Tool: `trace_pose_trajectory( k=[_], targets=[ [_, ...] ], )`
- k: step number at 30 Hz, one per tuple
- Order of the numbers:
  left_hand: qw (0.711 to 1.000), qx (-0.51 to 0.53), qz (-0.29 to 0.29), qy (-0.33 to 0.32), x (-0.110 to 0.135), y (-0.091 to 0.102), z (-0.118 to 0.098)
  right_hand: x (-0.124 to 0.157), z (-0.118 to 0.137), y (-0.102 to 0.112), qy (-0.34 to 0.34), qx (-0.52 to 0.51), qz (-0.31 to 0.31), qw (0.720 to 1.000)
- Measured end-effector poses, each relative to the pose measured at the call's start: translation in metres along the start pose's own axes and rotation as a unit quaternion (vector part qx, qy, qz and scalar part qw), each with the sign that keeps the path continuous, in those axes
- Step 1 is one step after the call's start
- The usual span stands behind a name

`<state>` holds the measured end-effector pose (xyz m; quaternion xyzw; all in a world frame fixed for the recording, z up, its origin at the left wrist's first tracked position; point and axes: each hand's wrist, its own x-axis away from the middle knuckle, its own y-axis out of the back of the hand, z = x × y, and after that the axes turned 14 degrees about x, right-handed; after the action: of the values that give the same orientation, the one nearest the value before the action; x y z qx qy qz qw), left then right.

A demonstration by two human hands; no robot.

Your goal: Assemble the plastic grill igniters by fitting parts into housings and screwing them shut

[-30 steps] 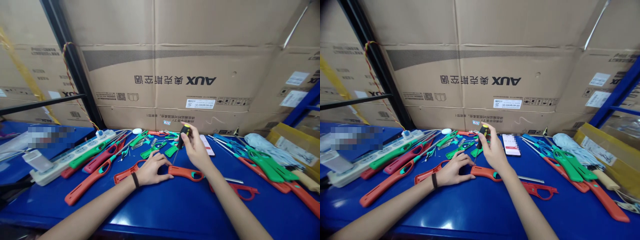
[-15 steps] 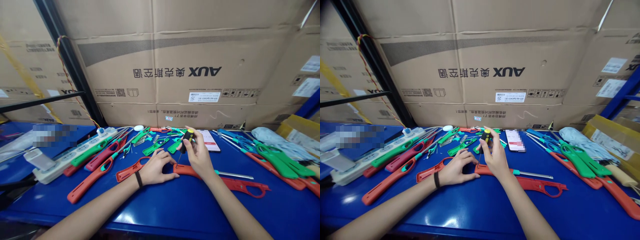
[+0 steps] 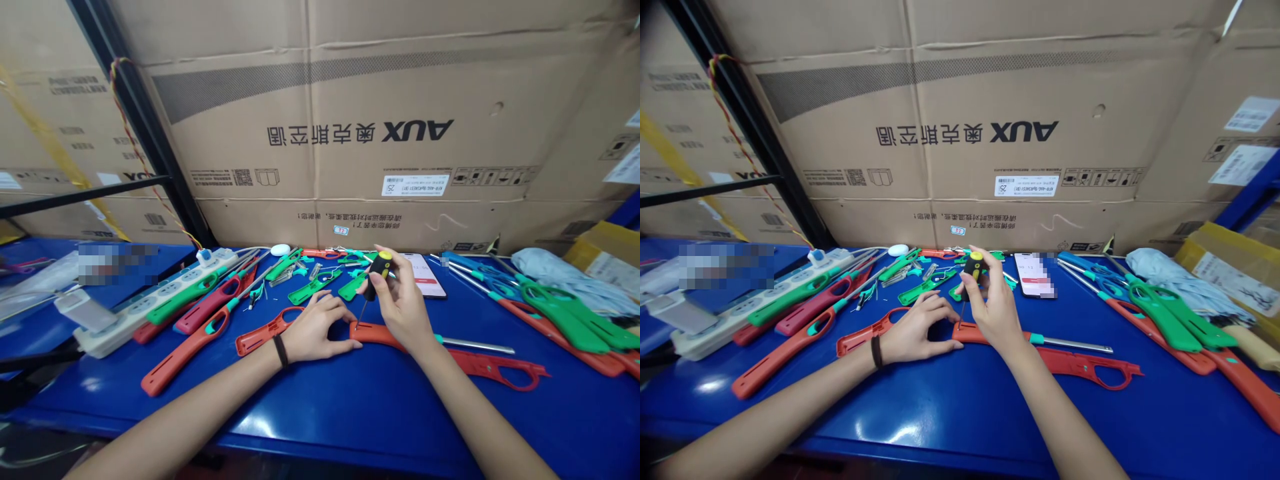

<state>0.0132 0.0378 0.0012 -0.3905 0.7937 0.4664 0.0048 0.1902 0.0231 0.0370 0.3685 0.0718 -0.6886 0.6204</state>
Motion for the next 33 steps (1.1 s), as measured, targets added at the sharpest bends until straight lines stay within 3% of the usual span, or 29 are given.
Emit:
trace_pose_trajectory(
  k=[8, 16, 33],
  targets=[
    [1.0, -0.001, 0.003, 0.0, -0.0001, -0.0002, 0.0011, -0.0001, 0.0007, -0.0008, 0.003, -0.011, 0.013, 1.0],
    [1.0, 0.002, 0.002, 0.001, 0.0, 0.0, 0.0012, -0.0005, 0.005, -0.0013, 0.015, -0.091, 0.031, 0.995],
    [1.0, 0.003, 0.005, 0.007, 0.0003, -0.0005, 0.0014, 0.0012, 0.0034, 0.0003, 0.018, -0.094, 0.052, 0.994]
  ],
)
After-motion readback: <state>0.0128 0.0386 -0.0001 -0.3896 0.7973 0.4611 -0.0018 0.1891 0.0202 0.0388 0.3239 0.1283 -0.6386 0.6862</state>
